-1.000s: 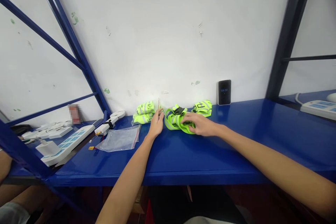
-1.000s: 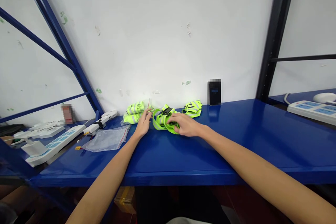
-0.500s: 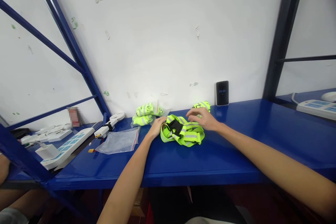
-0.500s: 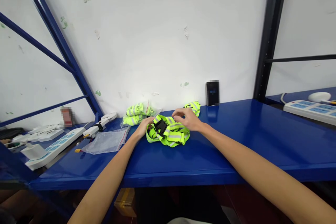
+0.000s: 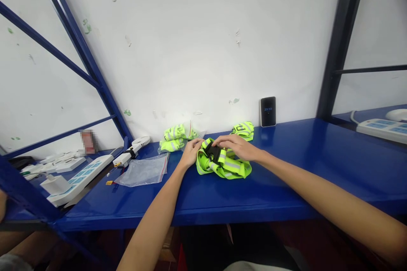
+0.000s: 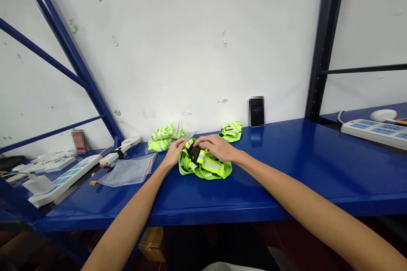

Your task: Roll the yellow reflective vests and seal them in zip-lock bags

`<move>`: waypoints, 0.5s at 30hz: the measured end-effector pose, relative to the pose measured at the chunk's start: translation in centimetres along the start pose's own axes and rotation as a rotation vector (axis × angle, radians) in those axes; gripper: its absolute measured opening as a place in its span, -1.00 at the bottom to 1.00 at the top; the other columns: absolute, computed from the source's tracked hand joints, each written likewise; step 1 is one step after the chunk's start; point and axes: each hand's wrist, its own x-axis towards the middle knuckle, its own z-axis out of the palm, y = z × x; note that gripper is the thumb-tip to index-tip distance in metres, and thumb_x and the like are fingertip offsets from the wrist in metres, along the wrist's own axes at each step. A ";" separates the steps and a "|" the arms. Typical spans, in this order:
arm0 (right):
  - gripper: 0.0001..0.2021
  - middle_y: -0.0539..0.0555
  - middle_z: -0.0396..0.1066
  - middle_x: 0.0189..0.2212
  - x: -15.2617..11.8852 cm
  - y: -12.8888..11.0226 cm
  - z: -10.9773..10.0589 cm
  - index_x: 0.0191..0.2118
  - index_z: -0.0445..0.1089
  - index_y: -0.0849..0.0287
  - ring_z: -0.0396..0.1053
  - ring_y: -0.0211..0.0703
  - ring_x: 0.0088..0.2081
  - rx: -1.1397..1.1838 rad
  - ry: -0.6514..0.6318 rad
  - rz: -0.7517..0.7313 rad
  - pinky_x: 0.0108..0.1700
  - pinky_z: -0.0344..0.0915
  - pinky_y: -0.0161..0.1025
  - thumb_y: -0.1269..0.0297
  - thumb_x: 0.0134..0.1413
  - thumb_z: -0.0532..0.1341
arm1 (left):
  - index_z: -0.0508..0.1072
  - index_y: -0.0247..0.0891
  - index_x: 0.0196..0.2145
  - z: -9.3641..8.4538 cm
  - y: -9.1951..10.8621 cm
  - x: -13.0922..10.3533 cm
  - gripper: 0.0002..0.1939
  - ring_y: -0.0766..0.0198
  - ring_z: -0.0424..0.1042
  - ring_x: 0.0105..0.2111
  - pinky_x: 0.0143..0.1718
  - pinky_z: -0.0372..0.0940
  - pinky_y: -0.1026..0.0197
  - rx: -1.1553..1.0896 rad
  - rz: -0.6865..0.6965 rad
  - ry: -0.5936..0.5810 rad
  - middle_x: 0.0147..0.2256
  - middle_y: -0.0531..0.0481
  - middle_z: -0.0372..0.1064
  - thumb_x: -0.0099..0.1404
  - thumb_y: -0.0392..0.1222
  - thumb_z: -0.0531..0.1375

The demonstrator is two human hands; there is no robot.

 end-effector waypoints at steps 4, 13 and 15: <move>-0.70 0.06 0.48 -0.13 0.1 -1.2 -0.8 -0.04 0.44 0.09 0.43 -0.11 -0.23 -0.012 0.041 0.006 -0.18 0.32 -0.21 0.26 0.09 0.20 | 0.46 -0.29 -0.07 -0.2 0.2 0.0 -0.58 0.19 0.43 -0.30 -0.26 0.30 0.21 -0.013 0.130 0.046 -0.26 -0.09 0.48 0.27 0.07 0.14; -0.75 0.01 0.53 -0.28 -0.3 -13.0 -8.1 -0.11 0.49 0.09 0.47 0.00 -0.13 0.081 0.088 -0.079 -0.23 0.42 -0.18 0.42 0.06 0.21 | 0.41 -0.20 -0.02 -4.0 9.4 -1.0 -0.64 0.13 0.43 -0.09 -0.10 0.36 0.10 0.120 0.413 0.266 -0.05 -0.13 0.41 0.30 0.02 0.12; -0.75 -0.02 0.51 -0.34 -1.2 -16.6 -9.3 -0.23 0.51 0.14 0.44 0.01 -0.05 0.083 0.141 -0.089 -0.20 0.45 -0.13 0.44 0.18 0.06 | 0.44 -0.17 -0.07 -4.5 13.1 -1.8 -0.69 0.15 0.45 -0.11 -0.12 0.38 0.11 0.110 0.553 0.272 -0.07 -0.10 0.42 0.29 0.00 0.16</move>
